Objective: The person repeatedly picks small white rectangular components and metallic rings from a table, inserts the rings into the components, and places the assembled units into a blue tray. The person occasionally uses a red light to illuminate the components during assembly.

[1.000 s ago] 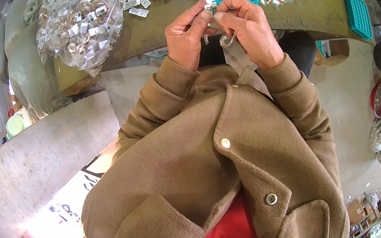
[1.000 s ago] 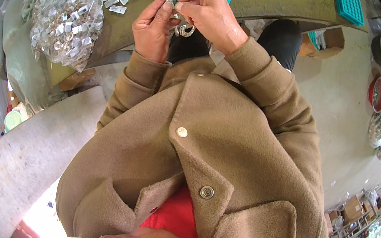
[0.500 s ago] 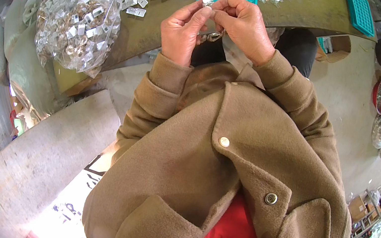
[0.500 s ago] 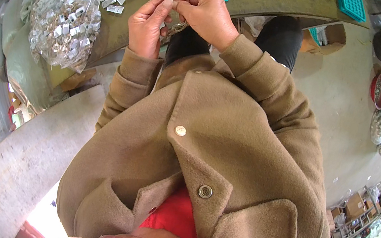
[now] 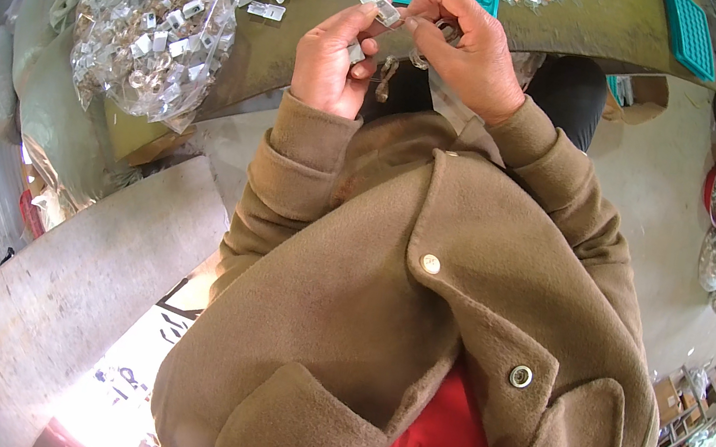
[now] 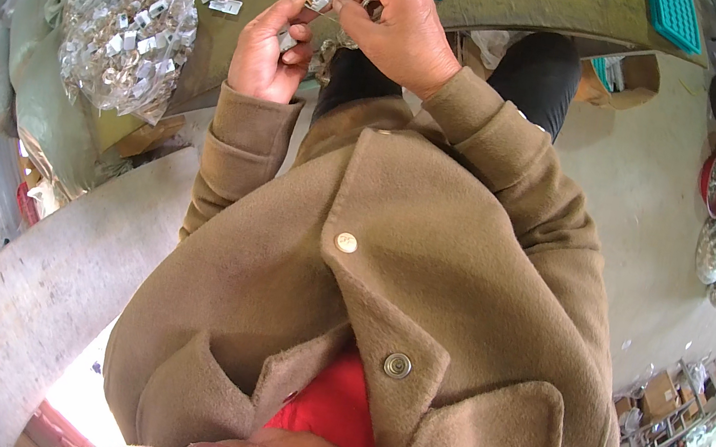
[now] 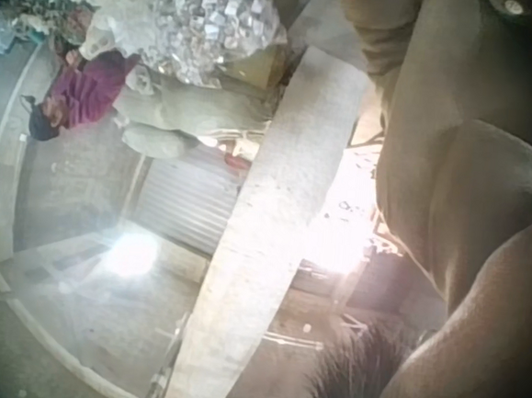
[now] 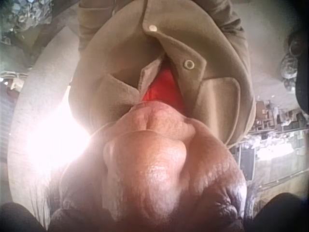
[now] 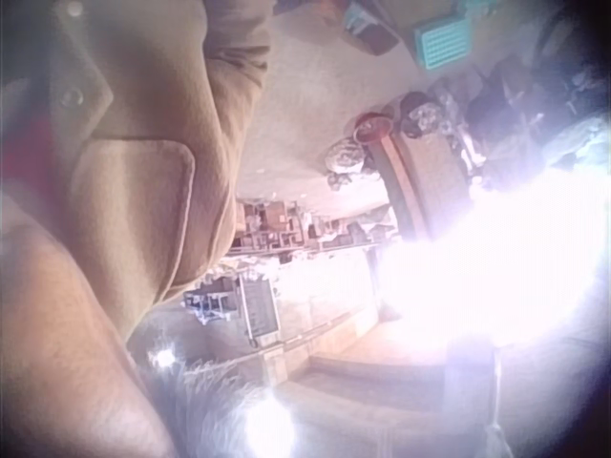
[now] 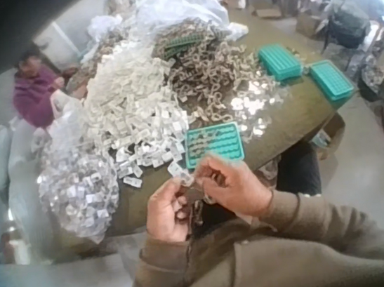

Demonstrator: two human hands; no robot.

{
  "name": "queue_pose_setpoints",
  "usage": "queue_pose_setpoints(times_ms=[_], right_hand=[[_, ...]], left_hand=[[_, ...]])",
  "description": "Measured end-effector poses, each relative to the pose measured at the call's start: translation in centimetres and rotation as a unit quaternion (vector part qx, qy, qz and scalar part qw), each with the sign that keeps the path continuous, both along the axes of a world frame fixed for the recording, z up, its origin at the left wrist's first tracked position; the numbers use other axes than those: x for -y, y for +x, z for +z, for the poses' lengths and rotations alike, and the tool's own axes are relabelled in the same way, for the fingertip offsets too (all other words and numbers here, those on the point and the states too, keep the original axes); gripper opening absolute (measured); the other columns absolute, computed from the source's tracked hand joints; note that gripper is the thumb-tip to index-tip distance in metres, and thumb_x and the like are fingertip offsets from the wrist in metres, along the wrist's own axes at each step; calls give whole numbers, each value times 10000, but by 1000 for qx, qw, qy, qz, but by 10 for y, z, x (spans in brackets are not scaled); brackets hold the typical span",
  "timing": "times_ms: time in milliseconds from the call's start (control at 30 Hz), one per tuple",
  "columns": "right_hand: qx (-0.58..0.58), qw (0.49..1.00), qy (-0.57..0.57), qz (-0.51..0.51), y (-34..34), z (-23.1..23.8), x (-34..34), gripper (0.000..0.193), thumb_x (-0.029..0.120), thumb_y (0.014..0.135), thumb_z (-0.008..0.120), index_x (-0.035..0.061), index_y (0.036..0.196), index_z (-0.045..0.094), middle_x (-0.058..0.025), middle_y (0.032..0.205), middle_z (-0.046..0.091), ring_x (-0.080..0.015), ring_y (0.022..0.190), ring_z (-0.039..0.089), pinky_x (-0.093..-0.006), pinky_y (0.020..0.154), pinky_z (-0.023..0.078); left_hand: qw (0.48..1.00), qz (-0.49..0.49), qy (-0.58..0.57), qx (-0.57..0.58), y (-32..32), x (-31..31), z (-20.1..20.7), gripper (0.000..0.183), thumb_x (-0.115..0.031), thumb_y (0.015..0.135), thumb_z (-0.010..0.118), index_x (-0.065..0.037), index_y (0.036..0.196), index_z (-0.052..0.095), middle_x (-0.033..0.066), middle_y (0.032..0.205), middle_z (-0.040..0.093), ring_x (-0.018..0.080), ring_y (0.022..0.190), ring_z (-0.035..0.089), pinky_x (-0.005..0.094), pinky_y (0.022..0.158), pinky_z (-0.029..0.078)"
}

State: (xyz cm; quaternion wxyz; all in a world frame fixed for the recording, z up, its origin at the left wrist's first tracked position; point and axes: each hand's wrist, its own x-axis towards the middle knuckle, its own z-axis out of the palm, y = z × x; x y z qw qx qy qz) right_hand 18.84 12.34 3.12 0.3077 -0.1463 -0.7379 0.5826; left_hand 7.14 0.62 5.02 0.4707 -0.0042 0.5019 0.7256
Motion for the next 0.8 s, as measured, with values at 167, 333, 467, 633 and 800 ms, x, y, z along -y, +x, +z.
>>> queue_pose_setpoints(times_ms=[167, 333, 467, 633, 800], right_hand=[[-18, 999, 41, 2, -1, -4, 1, 85, 23, 864, 608, 40, 941, 574, -4, 771, 553, -67, 689, 497, -218, 628, 435], [-7, 998, 54, -19, 1, -4, 4, 97, 25, 837, 597, 61, 927, 592, -44, 723, 565, -135, 621, 537, -265, 575, 447], [12, 990, 137, -37, 3, -6, 0, 104, 11, 844, 639, 34, 913, 565, -55, 783, 565, -163, 688, 530, -274, 634, 458], [84, 977, 195, -22, 8, -15, -9, 103, 35, 830, 641, 40, 915, 582, -94, 821, 601, -271, 776, 588, -329, 694, 483], [75, 982, 135, -112, 10, -18, -34, 95, 121, 835, 646, 69, 914, 651, -100, 821, 638, -316, 770, 622, -384, 696, 508]], left_hand=[[1000, 23, 10, 9, 3, 0, -5, 159, -139, 917, 599, -17, 1007, 647, 77, 953, 689, 28, 629, 454, 158, 452, 325], [984, -4, 54, 171, -7, 2, -11, 208, -131, 927, 596, -26, 1106, 581, 112, 1089, 667, 6, 613, 512, 128, 430, 361], [950, -37, 108, 292, -16, 4, -18, 267, -120, 934, 593, -37, 1181, 536, 124, 1167, 638, 12, 653, 602, 103, 424, 406], [970, -8, 18, 243, -16, 2, -26, 245, -135, 939, 600, -41, 1163, 567, 121, 1142, 650, 53, 832, 667, 102, 456, 446], [995, -6, 2, 98, -19, -1, -30, 242, -138, 940, 604, -12, 1146, 593, 108, 1124, 660, 161, 1059, 647, 141, 568, 544]])
